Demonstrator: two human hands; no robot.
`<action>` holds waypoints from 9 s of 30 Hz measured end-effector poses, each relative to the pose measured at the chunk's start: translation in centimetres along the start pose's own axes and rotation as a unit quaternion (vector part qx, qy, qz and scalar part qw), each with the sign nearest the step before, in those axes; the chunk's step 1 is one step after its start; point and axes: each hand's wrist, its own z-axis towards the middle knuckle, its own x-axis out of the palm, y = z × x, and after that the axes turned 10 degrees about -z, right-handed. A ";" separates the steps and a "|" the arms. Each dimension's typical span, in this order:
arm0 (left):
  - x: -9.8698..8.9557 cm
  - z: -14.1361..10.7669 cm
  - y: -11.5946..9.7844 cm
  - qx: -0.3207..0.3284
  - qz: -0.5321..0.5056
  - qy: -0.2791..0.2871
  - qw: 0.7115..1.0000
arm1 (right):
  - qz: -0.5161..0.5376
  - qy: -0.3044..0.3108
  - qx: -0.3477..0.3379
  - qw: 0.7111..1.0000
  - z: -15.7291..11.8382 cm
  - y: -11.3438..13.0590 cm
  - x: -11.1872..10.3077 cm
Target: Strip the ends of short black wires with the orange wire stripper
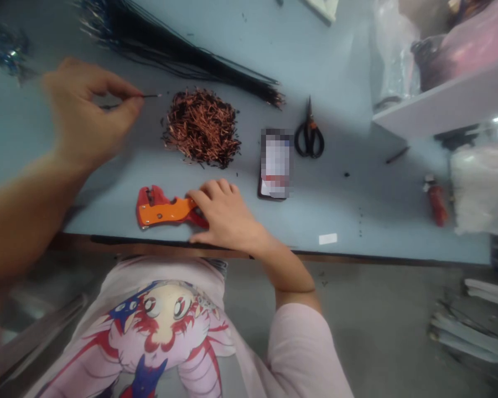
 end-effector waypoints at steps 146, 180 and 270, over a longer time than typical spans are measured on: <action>0.2 0.4 -1.5 -0.148 -0.174 0.003 0.973 | -0.004 -0.016 -0.025 1.000 0.7 0.2 0.7; -1.2 -0.9 -5.5 0.095 -0.104 0.101 0.985 | 0.742 -0.050 0.151 0.651 0.1 -1.2 -0.9; -0.6 -1.9 -7.3 0.150 -0.097 0.274 0.945 | -0.109 -0.286 0.135 0.942 1.2 -1.0 1.4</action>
